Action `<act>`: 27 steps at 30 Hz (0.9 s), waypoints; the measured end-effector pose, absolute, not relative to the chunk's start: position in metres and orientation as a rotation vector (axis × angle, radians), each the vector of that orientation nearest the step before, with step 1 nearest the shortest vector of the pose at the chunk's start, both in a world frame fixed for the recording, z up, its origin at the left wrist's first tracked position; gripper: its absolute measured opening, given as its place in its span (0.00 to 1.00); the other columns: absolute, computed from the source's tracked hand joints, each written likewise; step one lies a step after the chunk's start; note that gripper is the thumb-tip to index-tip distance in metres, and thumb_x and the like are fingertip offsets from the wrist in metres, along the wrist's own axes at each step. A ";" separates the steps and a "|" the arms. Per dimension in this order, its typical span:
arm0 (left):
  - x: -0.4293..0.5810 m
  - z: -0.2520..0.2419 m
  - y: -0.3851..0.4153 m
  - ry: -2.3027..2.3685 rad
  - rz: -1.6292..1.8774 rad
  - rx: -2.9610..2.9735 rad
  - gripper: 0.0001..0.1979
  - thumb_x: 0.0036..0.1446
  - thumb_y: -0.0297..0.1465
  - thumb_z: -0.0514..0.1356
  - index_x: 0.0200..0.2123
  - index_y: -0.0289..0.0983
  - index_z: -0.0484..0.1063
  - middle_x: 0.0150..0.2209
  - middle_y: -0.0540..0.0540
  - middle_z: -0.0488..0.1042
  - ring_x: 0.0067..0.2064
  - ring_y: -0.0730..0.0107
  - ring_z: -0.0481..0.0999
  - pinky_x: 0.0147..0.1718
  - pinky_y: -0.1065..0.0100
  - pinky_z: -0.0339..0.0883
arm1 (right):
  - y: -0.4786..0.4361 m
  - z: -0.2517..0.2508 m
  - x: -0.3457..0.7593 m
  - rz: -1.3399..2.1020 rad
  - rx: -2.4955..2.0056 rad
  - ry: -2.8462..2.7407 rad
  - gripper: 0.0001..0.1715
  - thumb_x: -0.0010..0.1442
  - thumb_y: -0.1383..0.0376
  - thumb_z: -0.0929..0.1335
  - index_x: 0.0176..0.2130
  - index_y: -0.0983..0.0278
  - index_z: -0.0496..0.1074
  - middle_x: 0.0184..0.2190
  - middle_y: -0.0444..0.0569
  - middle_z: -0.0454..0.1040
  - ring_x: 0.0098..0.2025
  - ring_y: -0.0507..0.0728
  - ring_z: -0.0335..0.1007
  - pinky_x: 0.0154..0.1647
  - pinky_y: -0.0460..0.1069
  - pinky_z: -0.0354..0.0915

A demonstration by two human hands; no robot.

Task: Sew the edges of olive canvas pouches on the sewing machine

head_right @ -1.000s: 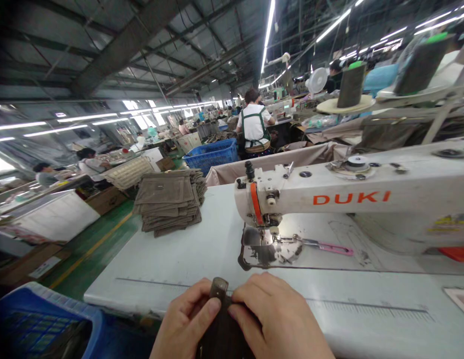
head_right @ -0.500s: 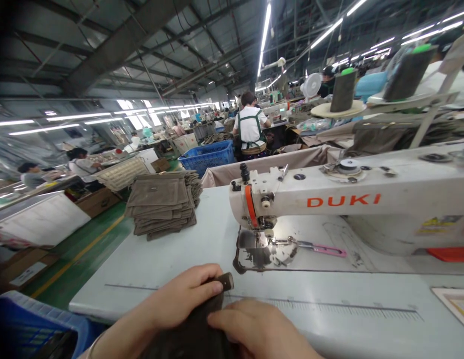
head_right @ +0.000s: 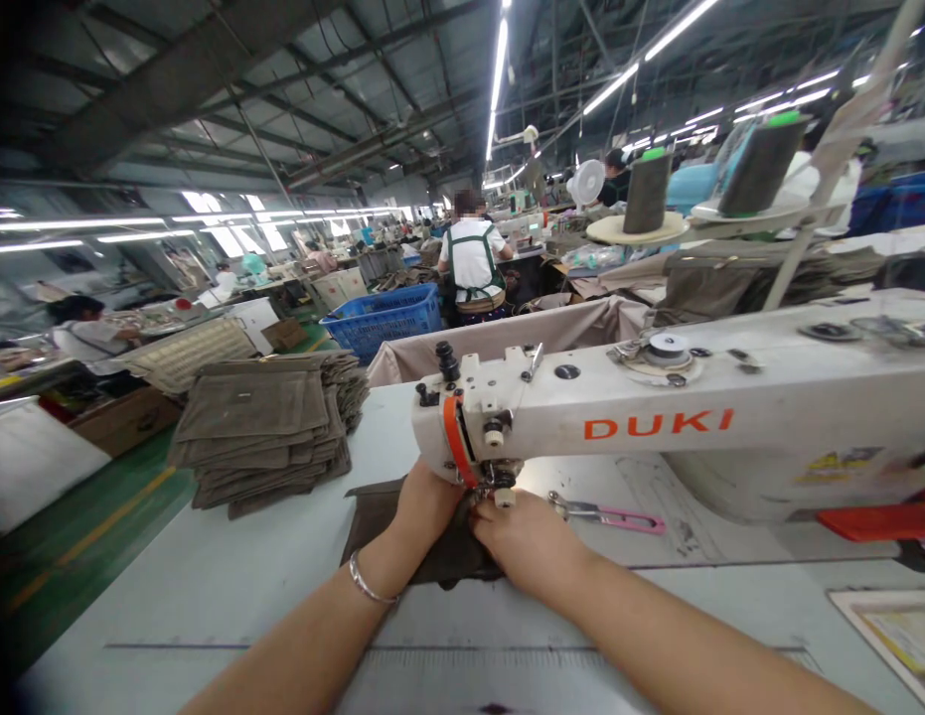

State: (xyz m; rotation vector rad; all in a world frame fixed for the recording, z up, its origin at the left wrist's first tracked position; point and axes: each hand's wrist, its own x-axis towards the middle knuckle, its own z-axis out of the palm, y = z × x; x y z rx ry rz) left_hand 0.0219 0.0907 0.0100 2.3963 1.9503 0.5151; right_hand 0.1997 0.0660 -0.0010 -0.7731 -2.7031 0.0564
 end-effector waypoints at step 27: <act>0.021 0.009 0.035 1.432 0.535 2.650 0.11 0.63 0.23 0.55 0.46 0.36 0.71 0.49 0.42 0.74 0.50 0.59 0.72 0.53 0.56 0.65 | 0.048 -0.020 0.215 0.046 -0.688 -2.553 0.16 0.62 0.74 0.63 0.47 0.70 0.74 0.44 0.55 0.77 0.47 0.61 0.74 0.49 0.56 0.72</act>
